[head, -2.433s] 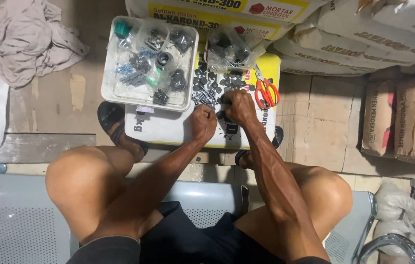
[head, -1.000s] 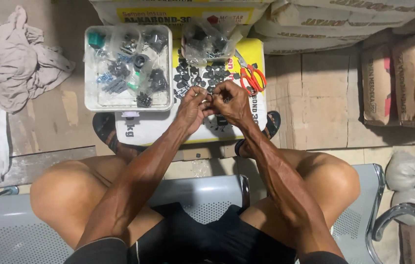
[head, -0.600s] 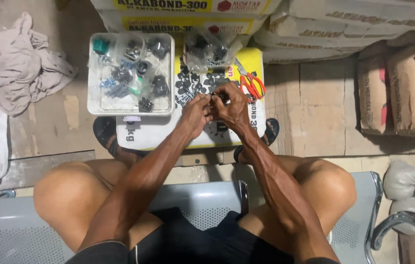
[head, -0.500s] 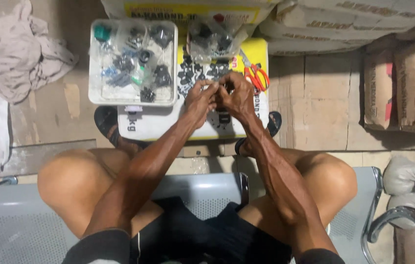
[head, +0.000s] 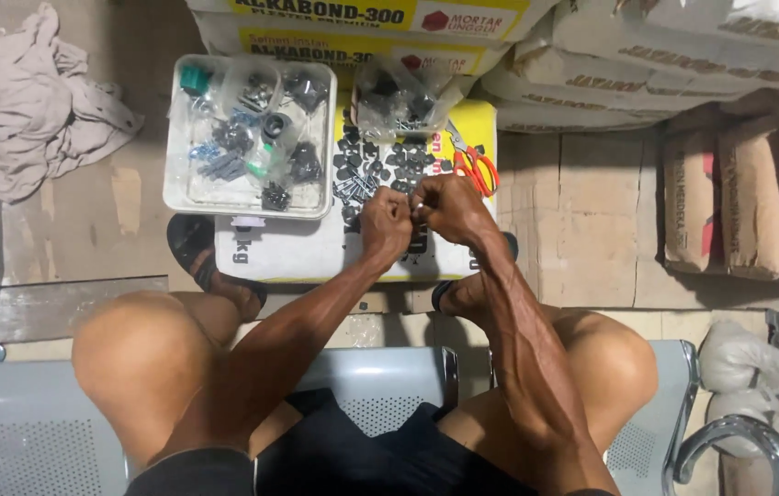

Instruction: Sorting small mechanical parts from a pile into a plastic organizer tray.

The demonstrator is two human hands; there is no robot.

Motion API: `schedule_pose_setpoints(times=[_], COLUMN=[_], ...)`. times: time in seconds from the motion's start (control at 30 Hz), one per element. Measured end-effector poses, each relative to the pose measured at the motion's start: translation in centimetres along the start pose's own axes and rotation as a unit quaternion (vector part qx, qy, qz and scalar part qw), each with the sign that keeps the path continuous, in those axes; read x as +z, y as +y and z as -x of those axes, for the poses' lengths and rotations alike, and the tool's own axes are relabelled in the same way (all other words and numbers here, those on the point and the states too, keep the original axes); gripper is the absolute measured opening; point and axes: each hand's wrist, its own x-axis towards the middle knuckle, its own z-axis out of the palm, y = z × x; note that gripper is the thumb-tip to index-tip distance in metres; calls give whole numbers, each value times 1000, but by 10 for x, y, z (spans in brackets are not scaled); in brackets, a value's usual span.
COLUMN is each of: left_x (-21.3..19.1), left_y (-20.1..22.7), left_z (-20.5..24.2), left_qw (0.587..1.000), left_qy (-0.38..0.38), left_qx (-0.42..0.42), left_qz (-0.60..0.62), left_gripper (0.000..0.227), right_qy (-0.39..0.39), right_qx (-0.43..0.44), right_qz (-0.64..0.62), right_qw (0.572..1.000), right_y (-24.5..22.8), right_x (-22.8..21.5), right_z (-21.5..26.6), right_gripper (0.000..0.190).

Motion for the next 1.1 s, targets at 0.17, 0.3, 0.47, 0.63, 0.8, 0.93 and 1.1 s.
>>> schedule_pose_setpoints(times=[0.17,0.3,0.47,0.63,0.8,0.93,1.1], left_x=[7,-4,-7,-11,-4,-13,-19], left_y=[9,39,46,11,-14,4,-17], left_z=[10,23,18,21,45,40,43], left_qw=[1000,996,993,998,987,971,974], left_qy=[-10,-28,-18,41,81,106,109], left_qx=[14,74,68,39,40,9,-138], left_qz=[17,50,90,39,136,214,-144], left_gripper=[10,14,14,9,29,29,25], right_qy=[-48,-54,-23,-51,22,103,165], right_qx=[24,53,96,102,-3,-63,-132], right_qz=[4,-63,-174,-189,-19,-22,115], right_qw=[999,995,980,975,1000,992,971], right_y=[1,-8,-24,-37,-5,20,30], right_x=[-18,-33,-39,-42,-68,36,103], right_z=[5,15,22,32,24,-41,-63], right_gripper=[10,8,8,8,8,24,11])
